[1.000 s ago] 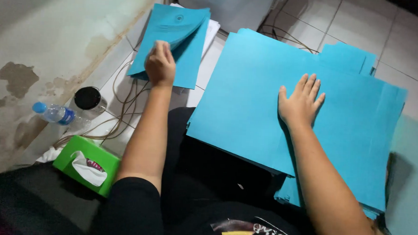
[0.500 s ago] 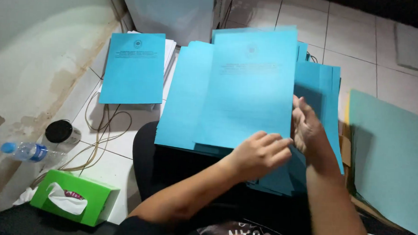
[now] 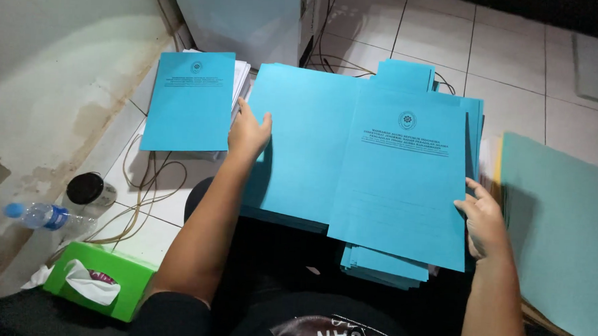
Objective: The person folds light blue paper sheets in half and places them onto a growing stack. They repeatedly pick up a sheet, fold it, and align it with the others on the floor.
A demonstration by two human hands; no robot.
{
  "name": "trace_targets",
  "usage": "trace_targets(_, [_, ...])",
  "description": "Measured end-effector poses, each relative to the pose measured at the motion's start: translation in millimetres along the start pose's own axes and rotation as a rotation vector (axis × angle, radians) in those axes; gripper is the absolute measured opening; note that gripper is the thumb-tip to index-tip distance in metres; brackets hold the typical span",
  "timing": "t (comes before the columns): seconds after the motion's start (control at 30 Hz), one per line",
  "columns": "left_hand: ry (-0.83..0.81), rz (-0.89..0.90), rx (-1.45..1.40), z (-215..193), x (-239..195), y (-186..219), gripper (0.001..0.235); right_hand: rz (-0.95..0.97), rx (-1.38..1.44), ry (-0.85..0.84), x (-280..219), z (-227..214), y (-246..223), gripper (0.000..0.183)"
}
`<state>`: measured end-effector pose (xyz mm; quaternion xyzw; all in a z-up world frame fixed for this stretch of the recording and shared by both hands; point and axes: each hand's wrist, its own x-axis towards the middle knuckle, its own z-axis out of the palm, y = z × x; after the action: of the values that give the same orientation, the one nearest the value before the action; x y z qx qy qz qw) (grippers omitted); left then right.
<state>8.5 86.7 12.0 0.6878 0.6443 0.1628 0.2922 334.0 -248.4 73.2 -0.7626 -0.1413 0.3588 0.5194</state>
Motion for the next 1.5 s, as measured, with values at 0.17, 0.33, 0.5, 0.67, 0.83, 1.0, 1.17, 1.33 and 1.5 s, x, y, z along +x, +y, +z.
trace_targets(0.17, [0.044, 0.054, 0.087, 29.3, 19.4, -1.1, 0.077, 0.012, -0.027, 0.018, 3.9, 1.2, 2.4, 0.059])
trace_targets(0.33, [0.129, 0.112, 0.387, 44.0, -11.7, -1.8, 0.071, 0.026, -0.043, 0.036, 11.1, -4.8, 4.3, 0.057])
trace_targets(0.5, [0.165, 0.289, 0.499, 68.7, -34.1, -9.0, 0.062, -0.098, 0.106, -0.063, 29.2, -19.8, 16.4, 0.053])
trace_targets(0.67, [-0.124, 0.940, -0.173, 47.9, -94.8, 58.5, 0.033, -0.185, 0.068, -0.165, -0.2, -4.4, -25.7, 0.054])
trace_targets(0.83, [-0.499, 0.935, -0.383, 78.8, -107.7, 78.3, 0.038, -0.132, 0.165, -0.102, -41.0, 20.1, -60.1, 0.052])
trace_targets(1.0, [-0.276, 1.106, -0.206, 112.2, -98.5, 69.9, 0.025, -0.547, 0.333, -0.308, -60.3, 70.2, -24.6, 0.057])
trace_targets(1.17, [-0.090, 1.175, 0.026, 132.1, -98.8, 73.0, 0.014, -0.283, 0.814, -0.287, -56.5, 88.1, -34.6, 0.040])
trace_targets(1.33, [0.015, 1.188, 0.177, 154.8, -99.6, 70.5, 0.015, -0.087, 0.630, -0.076, 16.8, 54.2, -5.0, 0.034])
trace_targets(1.5, [-0.573, 0.898, -0.232, 84.5, -122.0, 111.1, 0.029, -0.294, -0.139, -0.174, -102.1, 98.6, -64.9, 0.078])
